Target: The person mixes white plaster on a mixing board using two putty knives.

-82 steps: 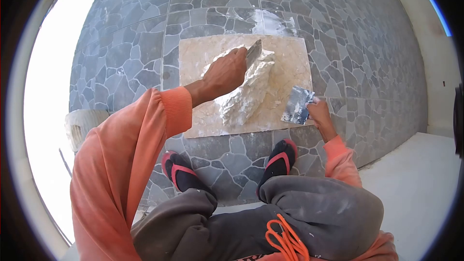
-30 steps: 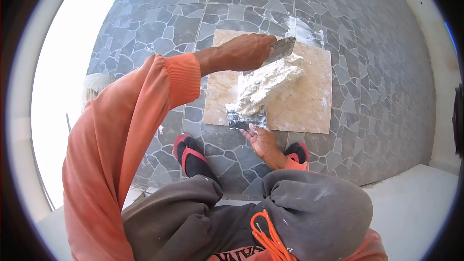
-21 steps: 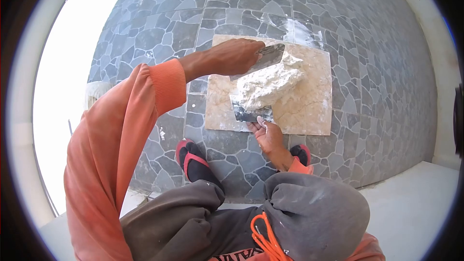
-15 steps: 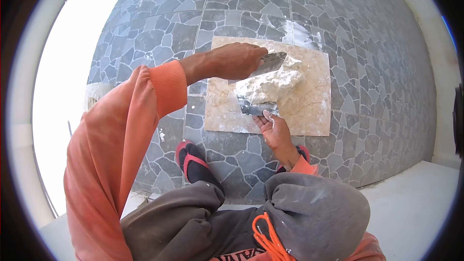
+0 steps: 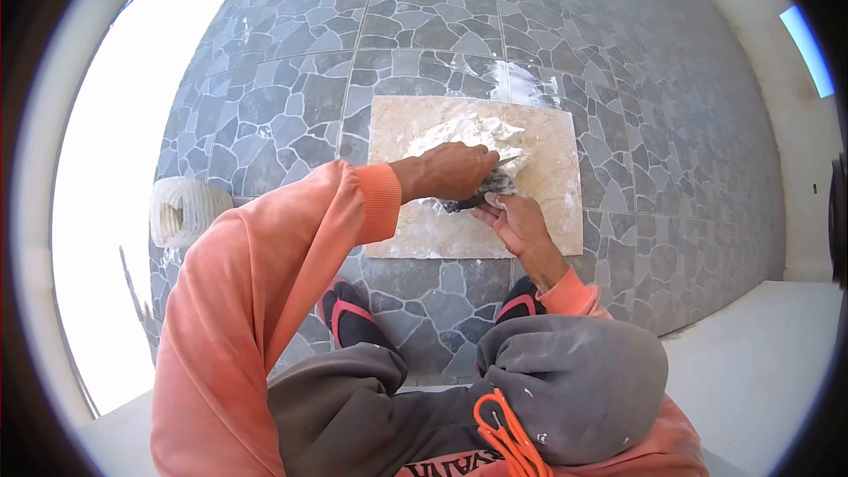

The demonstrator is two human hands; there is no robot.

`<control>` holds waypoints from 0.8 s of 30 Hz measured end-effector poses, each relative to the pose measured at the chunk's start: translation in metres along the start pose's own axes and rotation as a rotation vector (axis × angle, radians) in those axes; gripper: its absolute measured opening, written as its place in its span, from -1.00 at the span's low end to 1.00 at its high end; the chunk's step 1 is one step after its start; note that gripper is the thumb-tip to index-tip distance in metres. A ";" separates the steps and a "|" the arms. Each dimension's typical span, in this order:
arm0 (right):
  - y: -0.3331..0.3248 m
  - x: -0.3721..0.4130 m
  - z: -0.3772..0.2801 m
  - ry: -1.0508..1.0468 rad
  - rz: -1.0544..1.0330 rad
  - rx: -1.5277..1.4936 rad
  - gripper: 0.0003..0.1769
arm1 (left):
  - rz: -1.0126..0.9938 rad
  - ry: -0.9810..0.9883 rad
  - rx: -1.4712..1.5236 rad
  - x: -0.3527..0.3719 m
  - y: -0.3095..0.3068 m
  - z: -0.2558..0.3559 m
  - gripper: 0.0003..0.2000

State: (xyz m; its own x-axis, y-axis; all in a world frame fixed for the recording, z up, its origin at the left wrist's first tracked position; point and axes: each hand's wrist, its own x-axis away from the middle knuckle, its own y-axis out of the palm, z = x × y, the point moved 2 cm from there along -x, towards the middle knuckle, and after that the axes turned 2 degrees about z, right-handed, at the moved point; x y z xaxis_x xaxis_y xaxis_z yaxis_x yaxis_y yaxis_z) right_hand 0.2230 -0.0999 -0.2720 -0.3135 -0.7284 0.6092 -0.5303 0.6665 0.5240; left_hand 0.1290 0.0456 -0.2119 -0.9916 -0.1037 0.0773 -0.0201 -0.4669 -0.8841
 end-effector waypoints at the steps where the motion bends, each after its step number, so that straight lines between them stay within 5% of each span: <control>1: 0.004 0.008 -0.008 -0.021 -0.007 0.046 -0.72 | 0.009 -0.013 -0.001 -0.003 0.000 -0.001 -0.79; 12: 0.028 0.026 -0.184 -0.170 0.012 0.879 -0.70 | 0.131 -0.165 0.151 -0.018 -0.039 -0.059 -0.78; 18: 0.048 -0.017 -0.229 -0.177 0.028 1.020 -0.71 | 0.339 -0.185 0.306 -0.006 -0.056 -0.092 -0.70; 24: 0.049 -0.036 -0.234 -0.159 -0.028 1.014 -0.68 | 0.251 -0.302 0.502 0.025 -0.113 -0.080 -0.72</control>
State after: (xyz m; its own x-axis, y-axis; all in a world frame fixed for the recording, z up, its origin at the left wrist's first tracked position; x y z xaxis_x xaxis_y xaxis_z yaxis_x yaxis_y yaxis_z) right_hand 0.3923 -0.0040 -0.1285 -0.3526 -0.8032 0.4801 -0.9320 0.2551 -0.2575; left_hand 0.0961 0.1661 -0.1471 -0.8772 -0.4722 0.0870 0.3433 -0.7435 -0.5740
